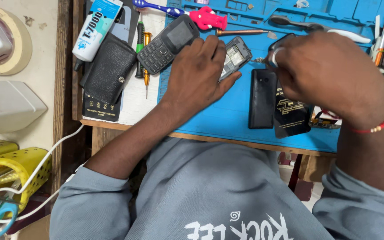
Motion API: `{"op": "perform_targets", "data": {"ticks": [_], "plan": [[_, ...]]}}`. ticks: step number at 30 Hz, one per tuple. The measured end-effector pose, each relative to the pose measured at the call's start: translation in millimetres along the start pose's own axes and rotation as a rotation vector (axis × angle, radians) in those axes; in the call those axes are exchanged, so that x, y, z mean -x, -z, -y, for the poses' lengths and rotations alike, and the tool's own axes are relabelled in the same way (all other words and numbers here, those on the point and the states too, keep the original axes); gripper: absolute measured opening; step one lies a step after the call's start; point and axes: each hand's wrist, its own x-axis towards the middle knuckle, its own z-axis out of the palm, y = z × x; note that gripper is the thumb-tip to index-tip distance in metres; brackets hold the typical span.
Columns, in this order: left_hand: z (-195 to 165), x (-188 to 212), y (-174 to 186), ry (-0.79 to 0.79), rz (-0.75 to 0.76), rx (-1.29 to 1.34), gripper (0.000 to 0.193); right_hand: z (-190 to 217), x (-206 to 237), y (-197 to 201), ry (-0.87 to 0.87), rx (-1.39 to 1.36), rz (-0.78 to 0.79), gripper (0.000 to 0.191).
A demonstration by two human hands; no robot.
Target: The person uses a screwdriver to remove screws from a disassembled mobile phone, then separates the back cover from the internal chassis. The person continues to unscrew components from the exposed circuit board.
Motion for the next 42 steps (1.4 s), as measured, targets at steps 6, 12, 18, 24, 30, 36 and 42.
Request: {"op": "perform_targets", "data": {"ticks": [6,12,18,24,30,36,42], "plan": [[3,4,-5,-0.042,-0.055,0.056,0.049,0,-6,-3,0.077,0.083,-0.069,0.013],[2,3,-9,-0.037,-0.058,0.044,0.048,2,21,-43,-0.002,-0.275,-0.308,0.019],[4,4,-9,0.007,-0.072,0.056,0.054,-2,26,-86,0.001,-0.565,-0.532,0.012],[8,3,-6,0.128,-0.052,0.176,0.058,-6,26,-100,-0.022,-0.679,-0.590,0.008],[3,5,-6,0.157,-0.141,0.352,0.057,-2,27,-104,-0.143,-1.128,-0.517,0.007],[14,0,-11,0.268,-0.080,0.735,0.049,0,33,-100,-0.183,-1.178,-0.537,0.012],[23,0,-20,0.469,0.083,1.370,0.055,14,27,-85,-0.066,-1.124,-0.542,0.020]]}}
